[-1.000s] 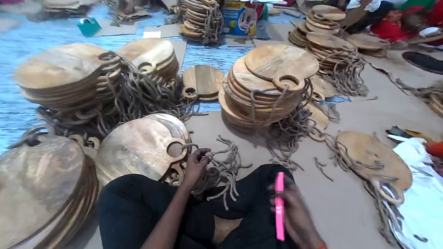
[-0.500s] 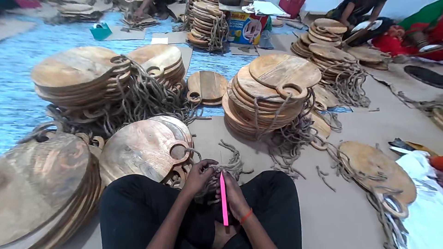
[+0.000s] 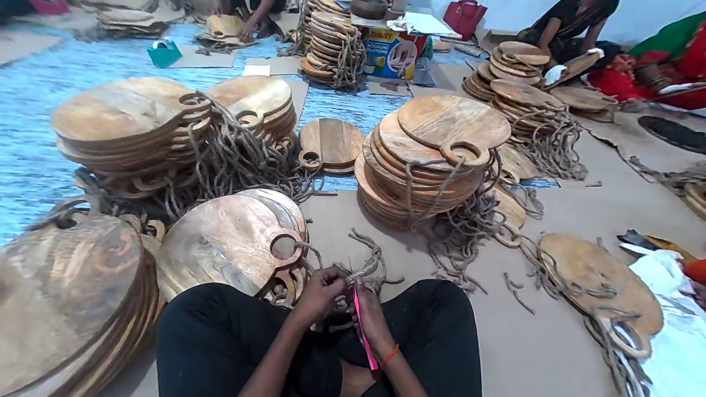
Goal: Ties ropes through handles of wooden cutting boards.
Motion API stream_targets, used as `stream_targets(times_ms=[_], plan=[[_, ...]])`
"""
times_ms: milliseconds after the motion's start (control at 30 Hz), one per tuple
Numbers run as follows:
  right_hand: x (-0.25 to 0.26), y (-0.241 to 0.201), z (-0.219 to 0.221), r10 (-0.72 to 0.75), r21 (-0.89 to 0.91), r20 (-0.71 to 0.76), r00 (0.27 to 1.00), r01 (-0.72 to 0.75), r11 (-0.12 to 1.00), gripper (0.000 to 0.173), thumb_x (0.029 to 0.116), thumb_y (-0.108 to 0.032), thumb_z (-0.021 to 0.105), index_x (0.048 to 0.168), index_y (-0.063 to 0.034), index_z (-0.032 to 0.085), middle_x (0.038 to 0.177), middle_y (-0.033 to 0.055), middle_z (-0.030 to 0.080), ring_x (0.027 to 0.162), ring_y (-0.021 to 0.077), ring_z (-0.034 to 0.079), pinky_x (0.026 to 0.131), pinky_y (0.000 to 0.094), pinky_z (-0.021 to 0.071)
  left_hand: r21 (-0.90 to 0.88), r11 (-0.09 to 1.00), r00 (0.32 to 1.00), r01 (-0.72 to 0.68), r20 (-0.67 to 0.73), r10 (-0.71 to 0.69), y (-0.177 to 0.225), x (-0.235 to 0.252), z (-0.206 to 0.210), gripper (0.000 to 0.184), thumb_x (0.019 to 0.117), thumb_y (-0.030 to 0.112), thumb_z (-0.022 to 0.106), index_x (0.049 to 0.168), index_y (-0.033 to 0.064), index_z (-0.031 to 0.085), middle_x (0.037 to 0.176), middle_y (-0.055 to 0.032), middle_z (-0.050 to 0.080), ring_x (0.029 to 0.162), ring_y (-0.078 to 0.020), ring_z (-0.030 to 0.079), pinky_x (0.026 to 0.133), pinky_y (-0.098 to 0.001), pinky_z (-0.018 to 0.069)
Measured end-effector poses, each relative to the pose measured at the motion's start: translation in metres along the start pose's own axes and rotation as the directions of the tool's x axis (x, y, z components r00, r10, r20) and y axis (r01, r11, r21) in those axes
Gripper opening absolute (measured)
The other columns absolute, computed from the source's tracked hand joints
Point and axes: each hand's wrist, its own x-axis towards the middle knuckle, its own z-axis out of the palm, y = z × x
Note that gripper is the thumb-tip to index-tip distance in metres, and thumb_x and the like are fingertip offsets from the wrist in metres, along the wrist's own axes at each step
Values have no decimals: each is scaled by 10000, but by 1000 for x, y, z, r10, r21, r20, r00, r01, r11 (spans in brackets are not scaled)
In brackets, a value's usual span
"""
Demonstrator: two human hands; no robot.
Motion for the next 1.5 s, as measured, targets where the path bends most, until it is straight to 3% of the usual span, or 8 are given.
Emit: stream_targets(times_ms=[500,700,767,900,1000,1133,1367,1500], plan=[[-3,2,-5,-67,-70,10,998,67,995,472,1115,-364,364,838,-70,608,628,-34,476,496,68,434,487,240,408,226,974,994,-19,108,-5,3,2,-11,213,961,242,624,922,75,749,803,55,674,729,1,591,721,-244,502],[-7,0,-4,62,166,79,995,-74,983,528,1125,-416,299,808,-79,554,572,-35,445,439,62,401,427,220,380,178,984,997,15,77,-29,-1,3,-11,294,853,276,789,1020,53,694,893,0,671,767,-67,616,735,-270,528],[-12,-4,-4,96,242,142,985,-128,962,535,1127,-418,269,807,-91,545,566,-41,454,437,47,414,427,196,389,87,996,997,17,75,-24,-2,4,-13,450,814,235,819,1157,48,597,1066,-25,647,843,-85,616,760,-265,528],[-19,-4,-2,91,270,260,961,-163,949,559,1124,-419,237,789,-100,550,562,-46,467,446,39,432,435,185,394,-58,997,954,-52,293,67,-9,6,-22,788,858,177,744,1554,74,388,1595,-105,396,1371,-202,499,1075,-373,485],[-20,-5,1,86,284,259,962,-161,945,559,1123,-424,231,791,-104,546,554,-51,458,436,37,423,431,184,391,-145,985,914,-94,379,143,-10,3,-17,476,899,111,672,1347,-24,583,1429,-99,568,1271,-137,557,1084,-332,461],[-22,-14,4,161,354,205,965,-226,907,559,1126,-447,239,810,-96,539,560,-36,460,427,44,422,421,182,392,-84,996,955,-9,296,33,-3,-1,-10,235,948,131,667,1158,29,639,928,32,700,769,-24,659,753,-237,568],[-23,-14,8,110,645,336,935,-314,697,633,1094,-551,186,857,-99,561,609,-15,517,465,64,496,443,191,445,-217,974,971,72,239,-19,-3,-1,-1,197,1048,170,506,1205,65,561,756,84,622,631,-13,597,646,-211,540],[-23,-16,-2,21,490,365,931,-211,845,192,1013,-147,451,1136,-50,562,788,16,621,625,87,608,579,229,545,-219,975,984,37,181,4,-8,2,-10,214,1039,209,509,1172,60,585,864,57,676,740,-36,648,722,-242,566]])
